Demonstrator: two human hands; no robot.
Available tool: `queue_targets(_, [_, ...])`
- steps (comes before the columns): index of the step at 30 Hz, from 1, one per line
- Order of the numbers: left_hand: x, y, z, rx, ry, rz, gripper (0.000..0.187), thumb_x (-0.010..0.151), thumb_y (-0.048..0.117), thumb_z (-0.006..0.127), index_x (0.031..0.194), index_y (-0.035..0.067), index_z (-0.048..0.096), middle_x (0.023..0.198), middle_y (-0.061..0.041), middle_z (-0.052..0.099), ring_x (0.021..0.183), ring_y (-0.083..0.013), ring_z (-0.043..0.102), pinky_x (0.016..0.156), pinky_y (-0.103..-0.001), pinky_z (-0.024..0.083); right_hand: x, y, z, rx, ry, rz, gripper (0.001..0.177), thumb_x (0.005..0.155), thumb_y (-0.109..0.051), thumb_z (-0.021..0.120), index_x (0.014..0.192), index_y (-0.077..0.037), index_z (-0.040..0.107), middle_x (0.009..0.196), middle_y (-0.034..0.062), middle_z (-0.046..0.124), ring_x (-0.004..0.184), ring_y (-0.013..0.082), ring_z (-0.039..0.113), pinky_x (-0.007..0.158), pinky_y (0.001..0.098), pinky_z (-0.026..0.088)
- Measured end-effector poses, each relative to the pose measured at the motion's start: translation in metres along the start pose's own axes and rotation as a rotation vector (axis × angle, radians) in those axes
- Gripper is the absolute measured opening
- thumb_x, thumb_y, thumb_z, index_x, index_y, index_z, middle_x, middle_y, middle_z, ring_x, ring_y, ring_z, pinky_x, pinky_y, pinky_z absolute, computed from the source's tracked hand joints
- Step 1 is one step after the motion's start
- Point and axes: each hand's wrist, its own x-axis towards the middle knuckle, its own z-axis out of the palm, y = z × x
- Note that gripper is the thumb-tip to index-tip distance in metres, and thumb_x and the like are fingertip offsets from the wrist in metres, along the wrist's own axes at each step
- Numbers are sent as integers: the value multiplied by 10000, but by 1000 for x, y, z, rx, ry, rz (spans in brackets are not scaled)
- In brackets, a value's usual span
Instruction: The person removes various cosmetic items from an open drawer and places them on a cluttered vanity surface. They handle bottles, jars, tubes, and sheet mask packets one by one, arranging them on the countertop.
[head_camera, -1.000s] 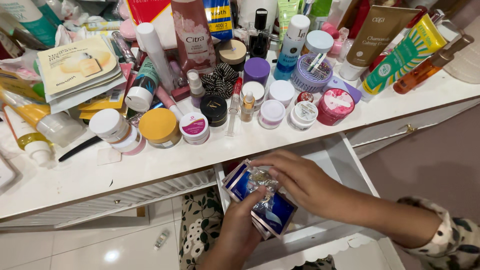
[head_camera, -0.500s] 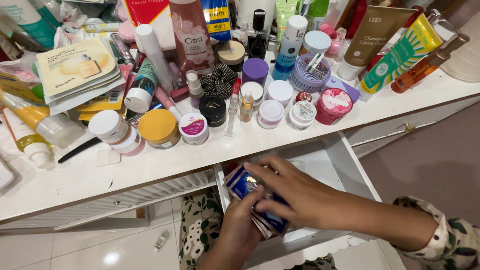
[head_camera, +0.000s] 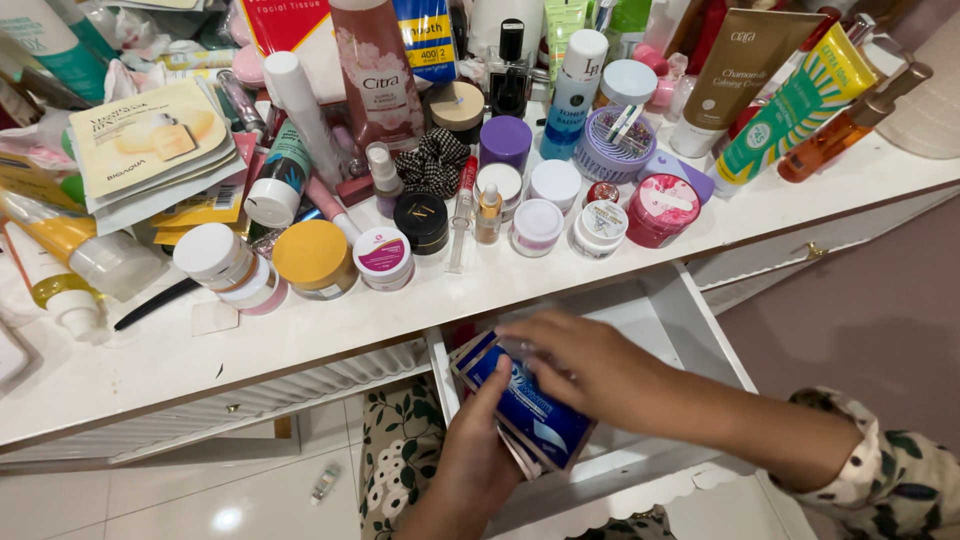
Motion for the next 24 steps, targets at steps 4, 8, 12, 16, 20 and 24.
queue_targets(4, [-1,1,1,55,18,-50,477,957,326,576,1329,27,565,1143,-225,732,990,-316,757,840,-483,633,4,14,-13,418,-54,359,470,917,-81,626,1383,-129,585,1248,75,703,1119,176,696,873,367,615])
queue_targets(8, [-3,2,3,23,-98,-42,486,956,308,555,1361,42,518,1192,-293,728,983,-328,766,827,-468,637,3,33,-21,598,-53,258,454,970,-72,623,1420,-59,556,1357,60,665,1239,118,614,1051,307,495])
queue_targets(12, [-6,4,7,64,-69,-54,495,940,303,549,1377,74,512,1203,-295,728,963,-311,774,808,-449,647,-4,41,-25,687,-55,325,475,942,-78,635,1410,-46,561,1347,40,670,1223,109,620,1028,291,499])
queue_targets(16, [-7,4,9,130,-67,-28,474,925,273,610,1336,44,551,1135,-244,756,905,-276,772,782,-429,647,-5,41,-26,739,-50,403,490,932,-98,664,1412,-63,571,1288,54,700,1156,122,653,986,300,530])
queue_targets(20, [-7,0,10,151,-30,73,411,928,237,674,1285,47,600,1021,-122,736,846,-204,750,750,-380,631,-8,26,-21,625,-17,328,522,880,-106,747,1375,-62,591,1306,45,698,1219,110,636,1031,298,509])
queue_targets(24, [-5,0,7,159,1,81,353,937,221,684,1238,46,627,992,-104,718,831,-205,738,716,-371,617,-5,11,-16,350,1,186,546,839,-120,794,1356,-95,622,1301,49,716,1251,137,641,1073,321,481])
